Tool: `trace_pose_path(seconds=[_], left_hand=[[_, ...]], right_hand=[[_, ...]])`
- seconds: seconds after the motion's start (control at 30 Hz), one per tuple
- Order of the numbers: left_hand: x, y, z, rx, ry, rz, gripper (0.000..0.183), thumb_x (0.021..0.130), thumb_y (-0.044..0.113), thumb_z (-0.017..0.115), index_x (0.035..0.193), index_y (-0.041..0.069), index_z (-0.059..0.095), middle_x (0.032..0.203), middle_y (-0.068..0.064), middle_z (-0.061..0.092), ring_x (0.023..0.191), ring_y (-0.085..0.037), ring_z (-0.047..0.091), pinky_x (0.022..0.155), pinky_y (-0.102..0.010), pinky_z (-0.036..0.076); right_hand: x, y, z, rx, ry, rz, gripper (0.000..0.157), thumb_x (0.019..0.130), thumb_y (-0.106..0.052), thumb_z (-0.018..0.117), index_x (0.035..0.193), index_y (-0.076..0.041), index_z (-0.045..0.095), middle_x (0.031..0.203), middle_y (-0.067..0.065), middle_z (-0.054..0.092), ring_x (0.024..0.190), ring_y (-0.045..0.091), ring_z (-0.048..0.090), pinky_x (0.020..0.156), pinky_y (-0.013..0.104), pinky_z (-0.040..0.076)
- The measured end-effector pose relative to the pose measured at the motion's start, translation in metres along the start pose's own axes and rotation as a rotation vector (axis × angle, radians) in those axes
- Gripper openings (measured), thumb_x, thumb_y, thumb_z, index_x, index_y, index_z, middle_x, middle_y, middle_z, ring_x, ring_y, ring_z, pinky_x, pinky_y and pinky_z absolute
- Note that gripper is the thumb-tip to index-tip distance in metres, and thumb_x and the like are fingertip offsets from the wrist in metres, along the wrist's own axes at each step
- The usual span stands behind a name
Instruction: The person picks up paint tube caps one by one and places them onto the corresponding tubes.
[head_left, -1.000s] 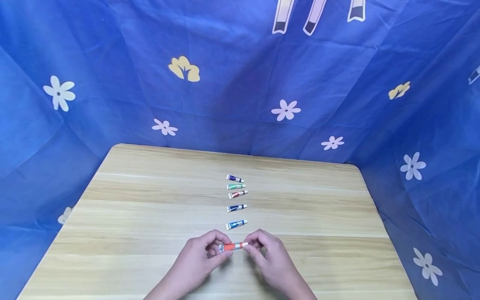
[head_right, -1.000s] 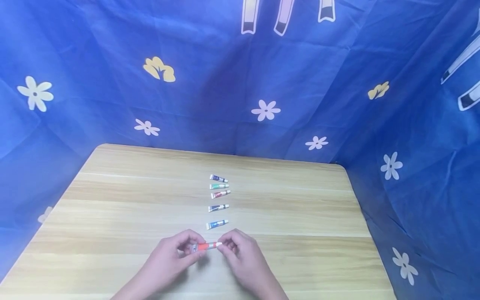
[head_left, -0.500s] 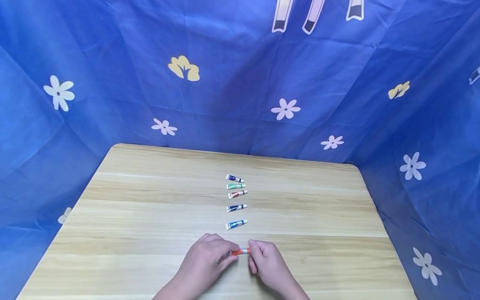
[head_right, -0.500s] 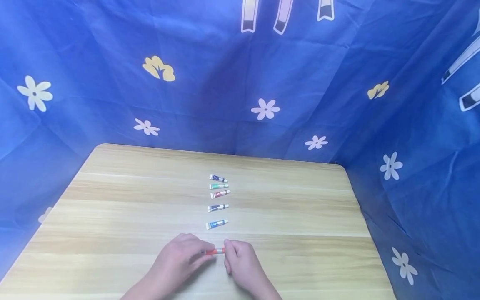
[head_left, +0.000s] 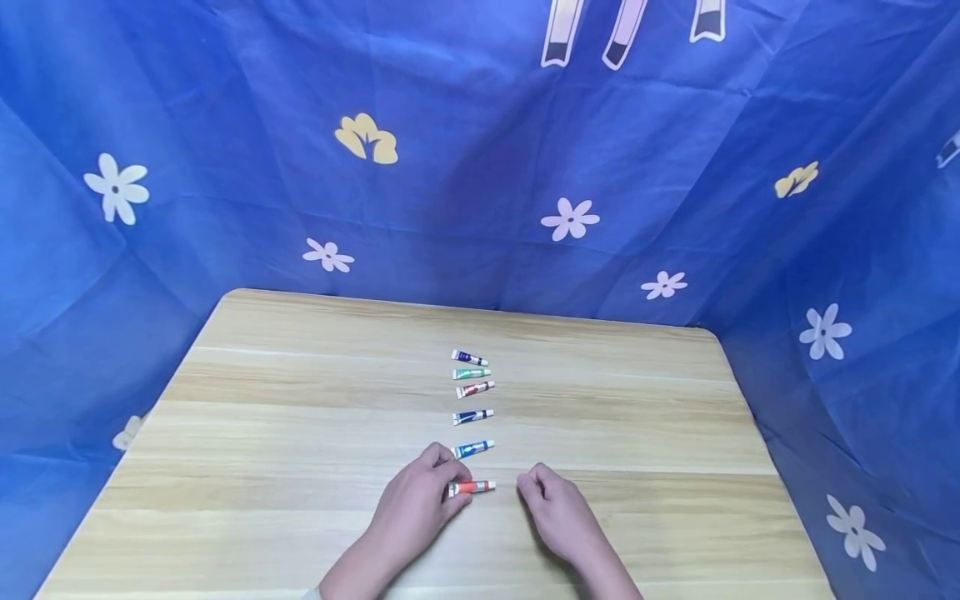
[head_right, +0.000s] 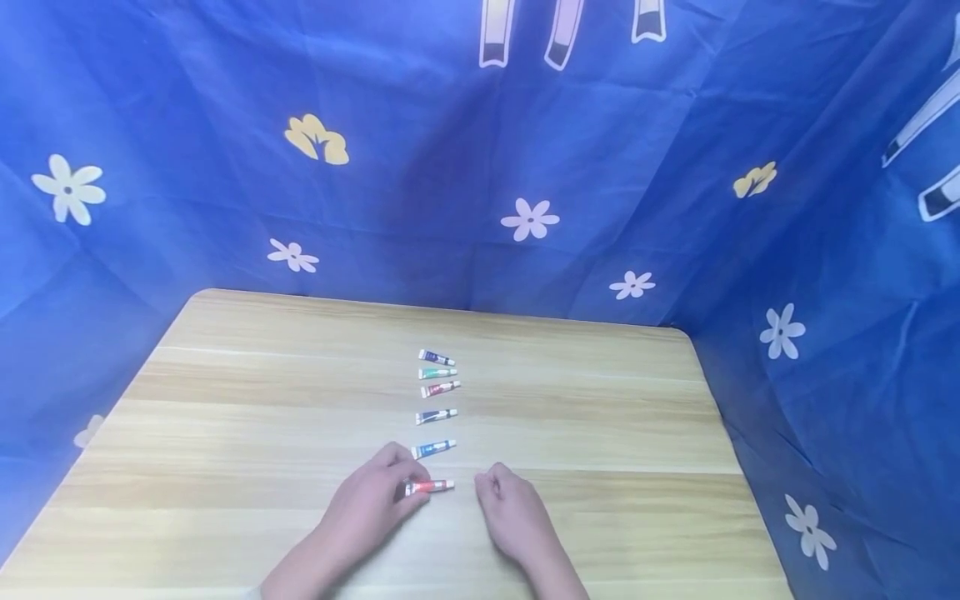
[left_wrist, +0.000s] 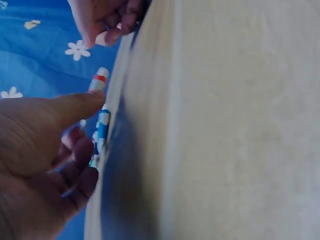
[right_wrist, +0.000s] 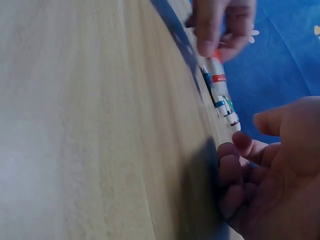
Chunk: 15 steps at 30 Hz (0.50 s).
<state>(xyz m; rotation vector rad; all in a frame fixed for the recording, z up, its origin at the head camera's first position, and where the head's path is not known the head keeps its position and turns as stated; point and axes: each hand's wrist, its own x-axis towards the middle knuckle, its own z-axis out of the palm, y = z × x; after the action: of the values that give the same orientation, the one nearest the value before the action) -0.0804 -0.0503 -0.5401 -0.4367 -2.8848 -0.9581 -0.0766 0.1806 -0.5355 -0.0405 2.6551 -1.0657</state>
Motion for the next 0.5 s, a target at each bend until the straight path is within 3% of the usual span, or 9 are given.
trace_pose_path(seconds=[0.17, 0.5], left_hand=[[0.0059, -0.0093, 0.0078, 0.008, -0.025, -0.037, 0.021, 0.08, 0.025, 0.096, 0.088, 0.026, 0.077, 0.084, 0.015, 0.059, 0.069, 0.002, 0.048, 0.063, -0.023, 0.044], [0.0094, -0.0083, 0.009, 0.055, -0.005, -0.022, 0.02, 0.081, 0.023, 0.095, 0.094, 0.022, 0.08, 0.085, 0.012, 0.062, 0.068, 0.001, 0.049, 0.063, -0.024, 0.045]], right_hand=[[0.0056, 0.0034, 0.0018, -0.051, -0.005, -0.042, 0.025, 0.109, -0.034, 0.063, 0.087, -0.022, 0.058, 0.07, -0.01, 0.049, 0.064, 0.004, 0.046, 0.062, 0.023, 0.04], [0.0078, 0.0061, 0.0016, -0.03, -0.012, -0.042, 0.022, 0.107, -0.031, 0.065, 0.088, -0.022, 0.06, 0.07, -0.011, 0.047, 0.063, 0.004, 0.044, 0.062, 0.023, 0.04]])
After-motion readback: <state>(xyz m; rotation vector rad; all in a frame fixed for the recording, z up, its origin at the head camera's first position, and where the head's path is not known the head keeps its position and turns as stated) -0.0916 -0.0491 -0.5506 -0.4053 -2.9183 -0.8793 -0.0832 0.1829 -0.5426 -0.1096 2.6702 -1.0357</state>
